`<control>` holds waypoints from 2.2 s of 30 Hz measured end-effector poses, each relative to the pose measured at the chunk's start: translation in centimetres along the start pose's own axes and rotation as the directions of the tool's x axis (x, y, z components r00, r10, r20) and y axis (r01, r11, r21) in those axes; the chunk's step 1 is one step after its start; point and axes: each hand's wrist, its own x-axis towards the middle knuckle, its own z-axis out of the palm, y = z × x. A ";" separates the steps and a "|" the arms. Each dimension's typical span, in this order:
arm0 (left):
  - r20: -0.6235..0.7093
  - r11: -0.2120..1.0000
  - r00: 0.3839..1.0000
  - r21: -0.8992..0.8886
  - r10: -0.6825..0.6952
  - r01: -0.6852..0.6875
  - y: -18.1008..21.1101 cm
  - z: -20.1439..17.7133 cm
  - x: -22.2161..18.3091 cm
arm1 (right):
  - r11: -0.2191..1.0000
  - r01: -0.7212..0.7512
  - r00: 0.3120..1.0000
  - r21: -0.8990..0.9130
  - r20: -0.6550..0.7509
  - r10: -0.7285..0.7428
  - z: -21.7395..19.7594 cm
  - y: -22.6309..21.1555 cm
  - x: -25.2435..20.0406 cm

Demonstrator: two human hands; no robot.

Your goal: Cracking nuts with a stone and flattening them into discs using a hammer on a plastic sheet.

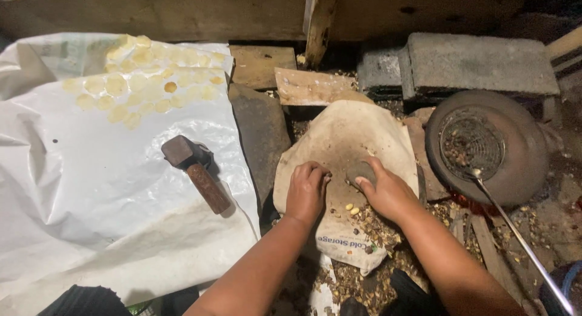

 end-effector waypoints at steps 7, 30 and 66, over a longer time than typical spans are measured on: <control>0.010 1.000 1.000 0.018 -0.006 0.005 -1.3 1.1 -0.2 | 1.000 0.021 1.000 -0.014 0.022 -0.021 -1.0 -0.5 -0.2; 0.041 0.985 0.988 0.087 0.148 -0.151 -1.6 -0.6 -1.7 | 0.965 0.240 0.918 -0.101 -0.299 -0.260 3.1 -0.1 -1.6; -0.044 0.998 0.998 -0.036 0.048 -0.050 -0.8 -0.9 -0.2 | 0.858 0.225 0.877 -0.462 -0.288 -0.385 5.6 0.9 -0.2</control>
